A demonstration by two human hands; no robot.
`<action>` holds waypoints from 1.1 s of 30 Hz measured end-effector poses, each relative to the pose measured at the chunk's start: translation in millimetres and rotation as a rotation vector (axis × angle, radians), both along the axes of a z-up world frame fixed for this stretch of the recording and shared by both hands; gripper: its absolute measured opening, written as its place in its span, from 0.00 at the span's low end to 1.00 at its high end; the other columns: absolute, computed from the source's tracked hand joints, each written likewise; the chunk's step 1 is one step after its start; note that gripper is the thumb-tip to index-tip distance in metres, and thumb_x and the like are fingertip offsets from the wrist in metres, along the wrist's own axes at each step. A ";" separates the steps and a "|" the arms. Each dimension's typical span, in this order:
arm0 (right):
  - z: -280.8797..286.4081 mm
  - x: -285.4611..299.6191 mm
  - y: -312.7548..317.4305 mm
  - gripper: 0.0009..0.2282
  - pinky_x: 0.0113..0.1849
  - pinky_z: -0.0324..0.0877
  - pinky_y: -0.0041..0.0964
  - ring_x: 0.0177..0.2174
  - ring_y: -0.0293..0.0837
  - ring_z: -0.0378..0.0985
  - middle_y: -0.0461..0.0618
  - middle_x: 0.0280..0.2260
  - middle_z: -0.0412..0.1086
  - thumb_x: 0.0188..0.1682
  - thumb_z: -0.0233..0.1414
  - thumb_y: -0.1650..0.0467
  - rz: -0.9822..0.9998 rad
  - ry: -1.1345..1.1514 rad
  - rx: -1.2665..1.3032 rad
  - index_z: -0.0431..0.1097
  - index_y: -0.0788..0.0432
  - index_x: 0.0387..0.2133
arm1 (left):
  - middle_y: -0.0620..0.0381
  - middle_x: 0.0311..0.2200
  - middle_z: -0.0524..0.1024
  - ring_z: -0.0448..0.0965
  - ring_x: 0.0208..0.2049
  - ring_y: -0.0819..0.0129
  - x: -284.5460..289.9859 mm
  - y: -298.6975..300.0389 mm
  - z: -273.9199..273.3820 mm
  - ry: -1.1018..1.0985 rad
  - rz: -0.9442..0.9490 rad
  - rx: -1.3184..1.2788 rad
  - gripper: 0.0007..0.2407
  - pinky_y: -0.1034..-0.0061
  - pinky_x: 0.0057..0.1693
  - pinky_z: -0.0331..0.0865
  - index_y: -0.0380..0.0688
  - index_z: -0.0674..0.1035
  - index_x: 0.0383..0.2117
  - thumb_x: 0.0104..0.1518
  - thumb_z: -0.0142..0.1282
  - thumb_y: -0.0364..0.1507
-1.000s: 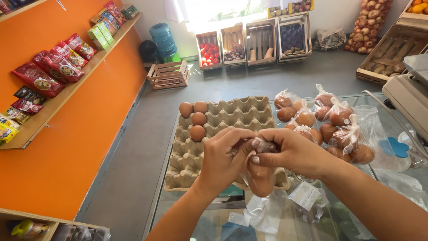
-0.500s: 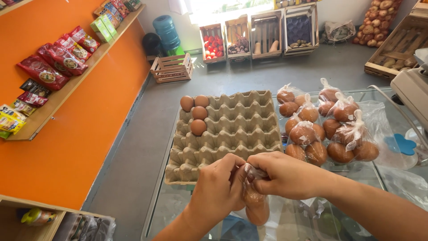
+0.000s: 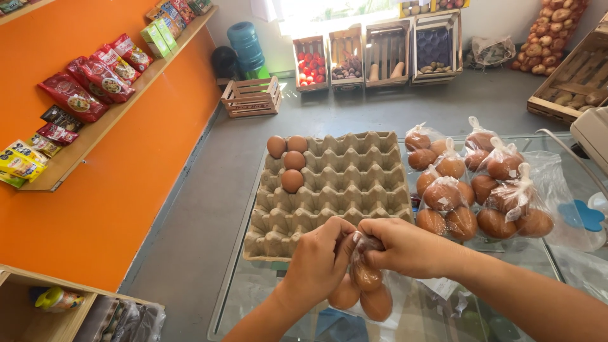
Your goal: The person is transferring eggs from a large cardboard tray into individual plastic bags and tying them closed.
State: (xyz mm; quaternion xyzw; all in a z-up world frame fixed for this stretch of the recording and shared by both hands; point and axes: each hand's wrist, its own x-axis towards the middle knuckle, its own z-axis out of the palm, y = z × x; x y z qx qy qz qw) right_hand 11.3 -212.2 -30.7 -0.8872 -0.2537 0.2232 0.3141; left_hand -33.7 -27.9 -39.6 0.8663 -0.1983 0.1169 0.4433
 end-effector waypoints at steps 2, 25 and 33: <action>22.8 -10.0 7.3 0.11 0.28 0.57 0.34 0.24 0.38 0.59 0.44 0.22 0.57 0.38 0.50 0.72 -0.056 0.047 0.037 0.55 0.49 0.31 | 0.59 0.22 0.75 0.73 0.21 0.68 2.5 -1.1 -2.1 -0.011 -0.012 -0.022 0.03 0.73 0.30 0.66 0.46 0.71 0.29 0.57 0.47 0.29; 15.7 -4.4 4.1 0.14 0.31 0.70 0.29 0.32 0.37 0.76 0.41 0.37 0.69 0.35 0.61 0.72 -0.030 -0.562 0.357 0.71 0.48 0.35 | 0.65 0.24 0.72 0.69 0.23 0.78 11.8 -3.8 -28.0 0.040 0.100 -0.410 0.09 0.82 0.32 0.65 0.47 0.73 0.31 0.56 0.49 0.38; 0.0 -24.4 13.1 0.09 0.39 0.71 0.33 0.38 0.43 0.73 0.53 0.42 0.60 0.46 0.50 0.76 0.094 -0.951 0.355 0.66 0.56 0.39 | 0.60 0.27 0.72 0.69 0.29 0.78 13.9 -6.6 -29.2 0.452 0.039 -0.839 0.06 0.84 0.39 0.65 0.43 0.73 0.30 0.55 0.55 0.31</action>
